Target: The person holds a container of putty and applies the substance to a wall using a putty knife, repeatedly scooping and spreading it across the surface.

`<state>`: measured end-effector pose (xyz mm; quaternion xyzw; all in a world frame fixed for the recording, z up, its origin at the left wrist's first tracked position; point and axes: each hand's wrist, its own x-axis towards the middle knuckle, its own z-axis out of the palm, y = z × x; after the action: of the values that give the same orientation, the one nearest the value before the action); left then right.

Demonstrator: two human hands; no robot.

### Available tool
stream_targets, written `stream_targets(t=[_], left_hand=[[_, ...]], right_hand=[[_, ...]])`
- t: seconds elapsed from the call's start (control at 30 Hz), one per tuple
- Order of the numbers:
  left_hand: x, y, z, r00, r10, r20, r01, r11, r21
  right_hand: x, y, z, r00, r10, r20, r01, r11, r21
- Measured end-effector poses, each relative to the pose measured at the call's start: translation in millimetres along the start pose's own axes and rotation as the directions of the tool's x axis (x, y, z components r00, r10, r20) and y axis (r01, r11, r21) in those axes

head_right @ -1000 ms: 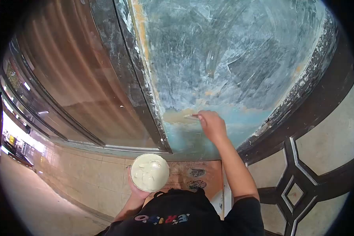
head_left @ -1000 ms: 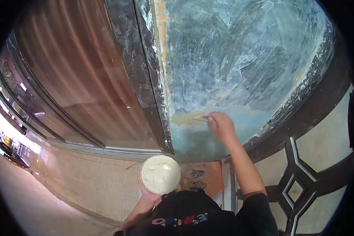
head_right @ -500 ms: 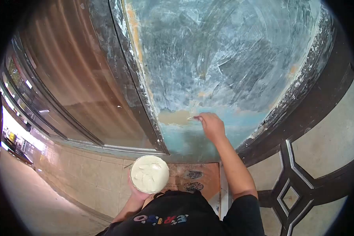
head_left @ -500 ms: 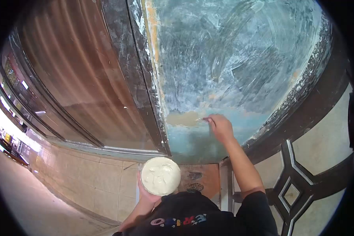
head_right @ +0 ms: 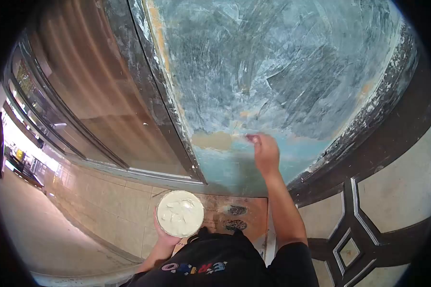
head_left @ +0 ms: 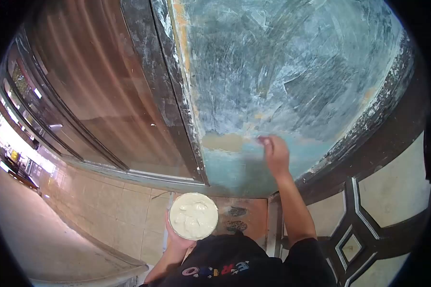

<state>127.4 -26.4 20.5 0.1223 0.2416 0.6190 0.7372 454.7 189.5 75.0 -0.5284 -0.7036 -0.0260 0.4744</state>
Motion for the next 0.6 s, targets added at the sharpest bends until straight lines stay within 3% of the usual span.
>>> stream_targets(t=[0.03,0.1,0.17,0.23,0.27,0.4,0.47,0.6], left_hand=[[-1,-2,1,1.0,-0.003,-0.006,0.003,1.0,-0.012],[0,-5,3,1.0,-0.013,-0.015,0.012,0.999,-0.038],[3,-9,6,1.0,-0.019,-0.018,0.018,0.997,-0.069],[3,-15,8,0.999,-0.024,-0.023,0.022,0.994,-0.103],[3,-18,8,0.999,-0.026,-0.023,0.023,0.993,-0.12],[4,-25,16,0.999,0.024,-0.046,-0.024,1.0,-0.007],[-1,-24,26,1.0,0.028,0.012,-0.029,0.993,0.114],[6,-34,9,1.0,0.004,-0.009,-0.005,0.997,-0.082]], right_hand=[[3,-11,-9,1.0,0.002,0.006,-0.002,1.0,0.006],[6,-26,-18,0.971,0.175,-0.164,-0.155,0.979,0.131],[-5,-22,-11,0.982,0.092,-0.164,-0.076,0.991,0.106],[-19,-15,5,0.968,0.001,0.25,0.004,1.0,-0.017],[-27,-11,15,0.95,0.052,0.308,-0.05,0.999,-0.015],[-17,0,29,0.974,0.012,0.225,-0.021,0.999,0.039],[2,-11,10,0.998,-0.036,0.056,0.034,0.998,0.046],[11,-38,-18,0.967,0.06,0.248,-0.056,0.998,-0.025]])
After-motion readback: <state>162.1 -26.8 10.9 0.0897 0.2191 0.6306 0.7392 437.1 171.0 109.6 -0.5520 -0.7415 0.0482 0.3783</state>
